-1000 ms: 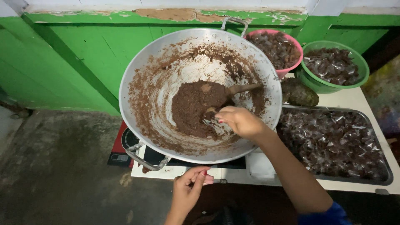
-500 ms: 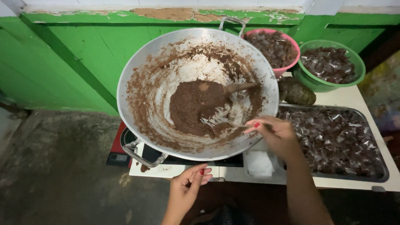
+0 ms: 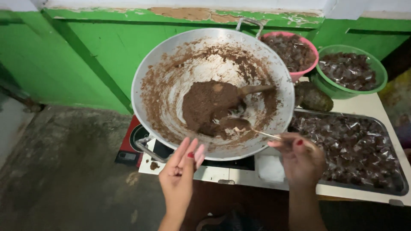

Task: The person scoops dark brown paste from a large pan, places it onto small pieces of clear plastic film, and wraps the paste by hand, placing the wrapped items into a metal tray.

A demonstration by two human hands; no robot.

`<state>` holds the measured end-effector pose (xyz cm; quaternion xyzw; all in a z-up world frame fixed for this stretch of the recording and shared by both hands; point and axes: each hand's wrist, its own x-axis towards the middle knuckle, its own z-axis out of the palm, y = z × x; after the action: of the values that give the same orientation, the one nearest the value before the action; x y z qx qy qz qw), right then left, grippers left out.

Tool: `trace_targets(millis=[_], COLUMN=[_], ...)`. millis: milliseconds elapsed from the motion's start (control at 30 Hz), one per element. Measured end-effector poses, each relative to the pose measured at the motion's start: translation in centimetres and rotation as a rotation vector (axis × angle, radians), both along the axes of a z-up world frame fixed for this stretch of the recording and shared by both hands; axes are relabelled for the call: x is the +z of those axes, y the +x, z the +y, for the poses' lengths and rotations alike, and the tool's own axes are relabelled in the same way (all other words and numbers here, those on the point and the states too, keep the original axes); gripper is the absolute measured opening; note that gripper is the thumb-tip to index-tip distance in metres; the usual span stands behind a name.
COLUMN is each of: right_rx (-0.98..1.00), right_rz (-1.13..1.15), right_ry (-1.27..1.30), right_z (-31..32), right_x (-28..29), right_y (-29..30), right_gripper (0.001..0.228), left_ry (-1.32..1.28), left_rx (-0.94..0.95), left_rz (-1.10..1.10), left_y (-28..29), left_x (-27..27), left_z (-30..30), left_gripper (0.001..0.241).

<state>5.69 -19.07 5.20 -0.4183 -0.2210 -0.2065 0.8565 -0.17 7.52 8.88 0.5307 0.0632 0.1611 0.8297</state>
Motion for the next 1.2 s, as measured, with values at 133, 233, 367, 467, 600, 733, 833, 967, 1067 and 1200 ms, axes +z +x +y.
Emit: trace_targets(millis=[133,233,367,467,600,733,833,967,1067,1200], right_rx=[-0.026,-0.023,-0.165,-0.314,-0.379,-0.346,-0.301,-0.350,-0.370,-0.369], right_rz=[-0.051,0.036,-0.077,-0.110,-0.128,-0.235,-0.226,-0.298,-0.331,-0.380], right_ry=[-0.099,-0.079,-0.412,-0.675,-0.832,-0.939,-0.898,-0.919,-0.947,-0.971], right_z=[1.7,3.1,4.9,5.4,6.5,6.0,6.1,5.7,5.8,6.2], right_x=[1.7,1.3,2.4,2.8,3.7,4.2,4.1,2.5,2.3,2.9], right_y=[-1.8,-2.9,-3.9,-4.2,-5.2,-5.5,-5.7,-5.8,-5.8,-6.0], right_gripper=[0.024,0.026,0.029,0.019,0.024,0.019,0.021,0.018,0.018,0.024], left_ry=[-0.096,-0.129,-0.097,-0.151,-0.280,-0.280,-0.278,-0.361,-0.390,-0.443], left_rx=[-0.001,-0.056,-0.009,-0.001,0.045,0.018,0.025,0.008,0.002,0.009], left_rz=[-0.020,-0.076,0.017,0.055,0.092,0.104,0.162,0.190,0.192,0.238], left_y=[1.1,1.4,1.5,1.5,2.0,1.8,1.8,1.9,1.9,1.9], left_x=[-1.1,-1.5,-1.6,-1.7,-2.6,-2.4,-2.0,-2.1,-2.7,-2.6], left_z=[-0.3,-0.4,-0.4,-0.3,-0.5,-0.2,-0.2,-0.2,0.0,0.3], left_gripper=[0.050,0.046,0.047,0.046,0.041,0.043,0.043,0.045,0.045,0.045])
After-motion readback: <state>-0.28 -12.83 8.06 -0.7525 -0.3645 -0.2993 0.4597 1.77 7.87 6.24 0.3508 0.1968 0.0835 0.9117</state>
